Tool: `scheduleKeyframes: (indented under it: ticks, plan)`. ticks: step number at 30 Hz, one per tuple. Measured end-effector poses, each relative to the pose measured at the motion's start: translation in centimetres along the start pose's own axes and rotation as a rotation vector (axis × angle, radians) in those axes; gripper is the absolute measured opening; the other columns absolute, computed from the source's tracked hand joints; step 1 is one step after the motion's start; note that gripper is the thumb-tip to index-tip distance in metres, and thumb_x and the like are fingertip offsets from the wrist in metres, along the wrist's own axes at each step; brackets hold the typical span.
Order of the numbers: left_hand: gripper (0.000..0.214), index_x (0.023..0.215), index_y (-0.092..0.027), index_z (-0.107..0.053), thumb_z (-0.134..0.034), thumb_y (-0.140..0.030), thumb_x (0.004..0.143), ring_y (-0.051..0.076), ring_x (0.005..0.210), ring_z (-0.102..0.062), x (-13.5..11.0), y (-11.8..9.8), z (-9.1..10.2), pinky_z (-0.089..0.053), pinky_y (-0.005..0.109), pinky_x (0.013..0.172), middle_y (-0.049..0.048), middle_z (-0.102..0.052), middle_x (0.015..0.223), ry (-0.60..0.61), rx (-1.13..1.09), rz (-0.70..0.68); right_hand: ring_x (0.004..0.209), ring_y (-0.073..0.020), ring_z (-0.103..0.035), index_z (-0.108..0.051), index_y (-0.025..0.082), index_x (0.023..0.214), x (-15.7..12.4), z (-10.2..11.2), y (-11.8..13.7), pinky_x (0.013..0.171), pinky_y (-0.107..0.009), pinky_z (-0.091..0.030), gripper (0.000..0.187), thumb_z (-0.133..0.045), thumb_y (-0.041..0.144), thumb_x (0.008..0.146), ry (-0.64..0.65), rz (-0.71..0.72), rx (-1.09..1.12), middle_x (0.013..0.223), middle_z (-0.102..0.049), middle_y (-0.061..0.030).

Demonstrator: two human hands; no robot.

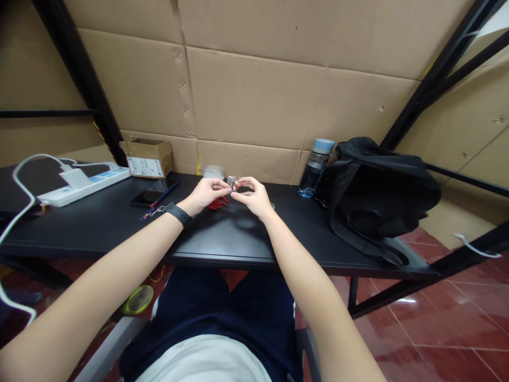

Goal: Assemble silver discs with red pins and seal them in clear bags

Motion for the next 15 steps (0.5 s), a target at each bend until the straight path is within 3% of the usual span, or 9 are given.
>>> scheduleKeyframes:
  ticks: [5,11,13,15]
  plan:
    - [0.045,0.087,-0.014,-0.076,-0.089,-0.052,0.066,0.026,0.088,-0.073,-0.2,-0.3,-0.3,-0.056,0.039,0.088,0.0114,-0.078,0.091,0.037,0.101,-0.017,0.081,-0.0183,-0.073,-0.066,0.024,0.129,-0.2,0.1,-0.2,0.078,-0.035,-0.062,0.060,-0.084,0.033,0.072,0.166,-0.056,-0.072,0.112,-0.072,-0.0062]
    - [0.036,0.087,-0.016,-0.075,-0.082,-0.048,0.074,0.024,0.088,-0.071,-0.2,-0.5,-1.5,-0.055,0.038,0.087,0.0098,-0.077,0.091,0.149,0.227,-0.061,0.082,-0.0175,-0.072,-0.075,0.021,0.118,-0.5,0.3,0.1,0.079,-0.033,-0.061,0.048,-0.081,0.028,0.071,0.180,-0.091,-0.151,0.116,-0.070,-0.0072]
    - [0.032,0.094,-0.018,-0.075,-0.080,-0.044,0.076,0.026,0.097,-0.070,-0.1,-1.1,-0.6,-0.051,0.040,0.095,0.0088,-0.077,0.100,0.084,0.361,-0.126,0.082,-0.0172,-0.071,-0.076,0.020,0.117,-0.4,0.5,0.2,0.081,-0.033,-0.061,0.047,-0.080,0.026,0.071,0.157,-0.083,-0.161,0.113,-0.070,-0.0067]
    - [0.030,0.104,-0.022,-0.074,-0.078,-0.038,0.079,0.029,0.110,-0.065,0.0,-2.0,1.7,-0.044,0.044,0.105,0.0073,-0.074,0.110,-0.121,0.608,-0.170,0.083,-0.0168,-0.070,-0.076,0.020,0.116,-0.3,0.9,0.4,0.082,-0.034,-0.060,0.046,-0.080,0.025,0.070,0.106,-0.066,-0.176,0.112,-0.070,-0.0065]
Point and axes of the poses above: each hand's wrist, its own x-axis towards the middle knuckle, its own z-axis out of the back of the hand, y = z × x, the point moved 6 cm from there along x, towards the middle knuckle
